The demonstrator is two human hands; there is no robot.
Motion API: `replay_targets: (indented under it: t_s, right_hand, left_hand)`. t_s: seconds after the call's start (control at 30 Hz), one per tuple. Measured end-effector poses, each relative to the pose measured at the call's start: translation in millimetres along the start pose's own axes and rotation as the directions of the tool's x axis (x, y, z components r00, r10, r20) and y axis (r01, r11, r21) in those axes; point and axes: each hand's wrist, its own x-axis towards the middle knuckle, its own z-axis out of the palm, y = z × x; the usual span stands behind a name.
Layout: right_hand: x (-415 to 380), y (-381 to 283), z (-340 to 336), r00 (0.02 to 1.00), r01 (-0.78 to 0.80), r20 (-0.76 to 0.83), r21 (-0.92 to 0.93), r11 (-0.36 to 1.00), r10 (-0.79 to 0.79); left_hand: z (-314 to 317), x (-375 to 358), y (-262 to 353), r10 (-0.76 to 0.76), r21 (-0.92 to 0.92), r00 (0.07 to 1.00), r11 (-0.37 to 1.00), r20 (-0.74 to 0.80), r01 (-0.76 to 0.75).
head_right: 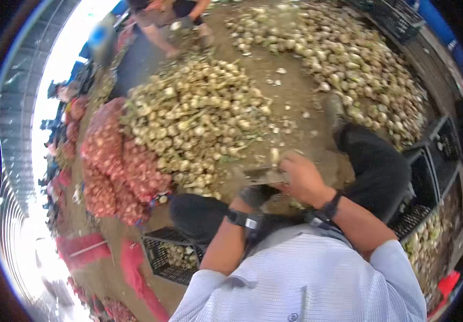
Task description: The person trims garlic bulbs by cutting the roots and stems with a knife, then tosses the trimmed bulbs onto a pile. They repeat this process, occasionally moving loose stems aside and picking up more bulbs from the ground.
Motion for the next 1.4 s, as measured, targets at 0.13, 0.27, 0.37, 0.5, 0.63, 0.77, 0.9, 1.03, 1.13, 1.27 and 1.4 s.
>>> replay_targets:
  t_s: [0.13,0.27,0.37,0.5,0.63,0.77,0.9,1.03,1.13,1.27,1.4]
  right_hand:
    - [-11.8,20.6,-6.4,0.983,-0.176,0.046,0.002,0.984,0.176]
    - [-23.7,46.6,-3.9,0.979,-0.186,0.091,0.028,0.982,0.183]
    - [-20.1,40.3,-4.0,0.982,-0.153,0.116,0.020,0.988,0.149]
    - [-16.2,75.8,9.3,0.873,-0.275,0.333,-0.269,0.923,0.357]
    - [-38.5,125.3,24.1,0.782,-0.433,0.284,-0.393,0.811,0.555]
    - [-28.9,139.2,39.9,0.751,-0.607,0.194,-0.175,0.775,0.631]
    - [-28.4,149.4,32.3,0.676,-0.680,0.220,-0.180,0.711,0.703]
    - [-33.9,148.2,31.2,0.660,-0.689,0.202,-0.221,0.690,0.724]
    - [-29.3,139.4,32.3,0.639,-0.692,0.245,-0.230,0.684,0.729]
    - [-19.9,136.3,43.4,0.634,-0.678,0.305,-0.223,0.700,0.711]
    - [-12.0,139.6,56.0,0.577,-0.698,0.392,-0.218,0.682,0.717]
  left_hand:
    - [-22.2,1.6,-9.8,-0.059,0.115,0.991,0.991,-0.121,0.073]
    - [-15.4,-9.2,16.2,0.129,0.615,0.991,0.784,-0.030,-0.083]
    - [-30.3,-6.9,-6.3,0.050,0.273,0.997,0.962,-0.062,-0.031]
    - [-6.2,-17.0,29.8,-0.217,-0.518,0.968,0.846,-0.124,0.124]
    - [-13.9,-15.1,56.1,-0.069,-0.223,0.969,0.975,-0.238,0.015]
    - [38.8,46.4,116.7,0.217,0.352,0.953,0.926,-0.210,-0.133]
    - [22.3,135.7,71.9,0.425,0.800,0.905,0.529,0.038,-0.282]
    - [-87.3,177.5,-30.9,0.198,0.910,0.906,0.264,-0.375,0.319]
    - [-186.0,147.7,-63.8,-0.035,0.886,0.887,-0.079,-0.461,0.457]
    - [-261.2,128.1,-75.4,-0.274,0.762,0.713,-0.298,-0.646,0.575]
    - [-256.9,138.3,-54.1,-0.321,0.700,0.733,-0.655,-0.600,0.286]
